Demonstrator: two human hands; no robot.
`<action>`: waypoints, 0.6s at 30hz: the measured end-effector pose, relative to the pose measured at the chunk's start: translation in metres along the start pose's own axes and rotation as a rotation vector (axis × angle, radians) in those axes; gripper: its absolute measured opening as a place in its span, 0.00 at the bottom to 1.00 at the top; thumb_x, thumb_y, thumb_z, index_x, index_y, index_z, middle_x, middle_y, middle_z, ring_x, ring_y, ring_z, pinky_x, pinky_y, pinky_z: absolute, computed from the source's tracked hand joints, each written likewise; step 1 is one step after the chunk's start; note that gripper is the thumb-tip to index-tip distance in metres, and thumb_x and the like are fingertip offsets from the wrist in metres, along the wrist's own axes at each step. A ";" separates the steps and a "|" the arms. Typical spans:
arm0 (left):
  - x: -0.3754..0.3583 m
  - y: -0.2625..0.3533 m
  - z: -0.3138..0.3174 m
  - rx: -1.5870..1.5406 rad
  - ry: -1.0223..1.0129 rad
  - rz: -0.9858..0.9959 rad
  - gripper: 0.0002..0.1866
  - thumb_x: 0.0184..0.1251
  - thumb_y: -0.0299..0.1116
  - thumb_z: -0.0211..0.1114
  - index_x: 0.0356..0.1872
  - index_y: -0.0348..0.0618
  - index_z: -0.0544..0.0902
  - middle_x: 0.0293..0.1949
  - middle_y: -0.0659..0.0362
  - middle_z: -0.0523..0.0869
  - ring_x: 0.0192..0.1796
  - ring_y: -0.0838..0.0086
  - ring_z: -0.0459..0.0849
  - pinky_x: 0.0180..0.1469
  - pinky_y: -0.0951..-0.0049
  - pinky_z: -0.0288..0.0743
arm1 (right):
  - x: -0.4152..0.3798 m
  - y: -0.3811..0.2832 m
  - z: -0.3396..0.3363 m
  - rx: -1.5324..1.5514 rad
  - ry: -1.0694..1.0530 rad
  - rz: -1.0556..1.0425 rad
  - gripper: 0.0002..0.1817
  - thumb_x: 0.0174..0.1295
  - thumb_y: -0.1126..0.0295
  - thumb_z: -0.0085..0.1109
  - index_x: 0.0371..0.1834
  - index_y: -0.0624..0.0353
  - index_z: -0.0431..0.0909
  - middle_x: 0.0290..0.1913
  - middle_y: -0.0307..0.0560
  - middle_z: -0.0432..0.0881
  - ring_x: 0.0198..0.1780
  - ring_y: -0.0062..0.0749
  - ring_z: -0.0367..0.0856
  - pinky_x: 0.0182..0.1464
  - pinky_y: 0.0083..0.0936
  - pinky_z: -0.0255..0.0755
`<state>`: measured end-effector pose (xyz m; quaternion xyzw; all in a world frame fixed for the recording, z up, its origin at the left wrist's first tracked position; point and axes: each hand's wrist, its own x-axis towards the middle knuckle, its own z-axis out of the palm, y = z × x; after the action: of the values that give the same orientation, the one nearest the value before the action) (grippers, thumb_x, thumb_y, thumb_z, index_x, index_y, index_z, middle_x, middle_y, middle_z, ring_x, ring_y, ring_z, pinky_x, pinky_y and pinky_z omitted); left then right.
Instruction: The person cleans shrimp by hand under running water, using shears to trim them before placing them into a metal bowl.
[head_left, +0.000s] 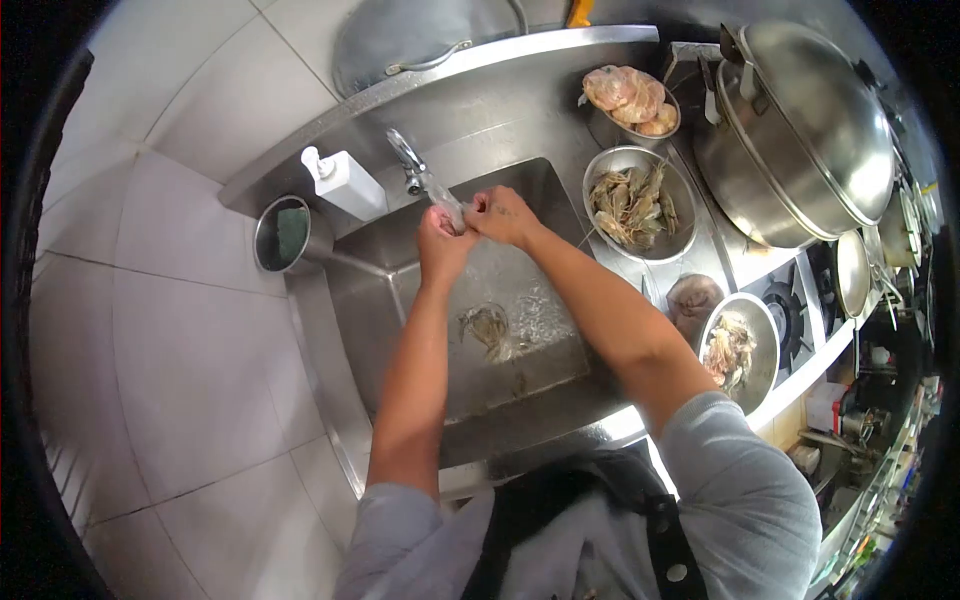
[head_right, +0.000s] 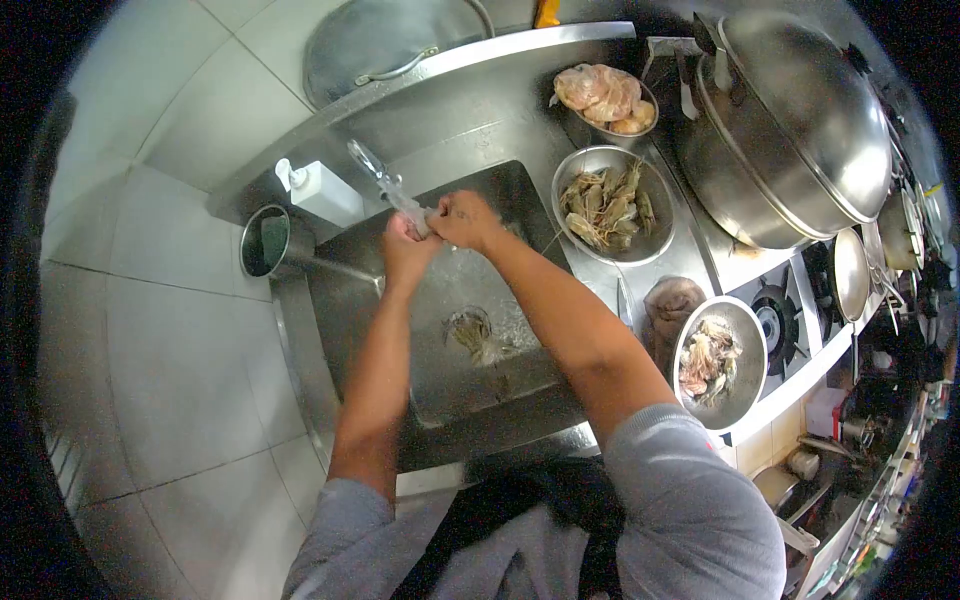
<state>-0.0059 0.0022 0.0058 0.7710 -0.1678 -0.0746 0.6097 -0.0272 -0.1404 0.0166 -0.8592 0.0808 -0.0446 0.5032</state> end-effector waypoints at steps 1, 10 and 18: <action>-0.002 0.008 0.002 0.010 0.073 0.013 0.19 0.48 0.26 0.74 0.40 0.38 0.75 0.33 0.61 0.83 0.33 0.80 0.80 0.36 0.77 0.75 | 0.001 -0.002 -0.001 0.014 0.020 -0.051 0.17 0.46 0.57 0.61 0.20 0.63 0.80 0.23 0.59 0.80 0.28 0.49 0.82 0.35 0.37 0.75; 0.002 0.002 0.005 0.072 0.194 0.116 0.20 0.45 0.25 0.75 0.39 0.38 0.74 0.33 0.61 0.81 0.34 0.81 0.79 0.35 0.77 0.74 | -0.004 -0.017 -0.011 -0.119 0.054 -0.110 0.14 0.46 0.61 0.61 0.23 0.63 0.81 0.25 0.61 0.81 0.30 0.53 0.83 0.37 0.41 0.76; 0.008 -0.005 0.003 -0.210 0.069 0.060 0.18 0.50 0.21 0.69 0.43 0.42 0.75 0.34 0.62 0.81 0.30 0.80 0.80 0.25 0.78 0.73 | -0.002 -0.023 -0.008 -0.243 0.090 -0.139 0.13 0.48 0.62 0.61 0.22 0.63 0.80 0.22 0.57 0.81 0.27 0.49 0.82 0.34 0.37 0.75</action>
<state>0.0018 -0.0026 0.0012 0.6995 -0.1610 -0.0469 0.6947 -0.0284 -0.1361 0.0412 -0.9146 0.0481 -0.1076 0.3869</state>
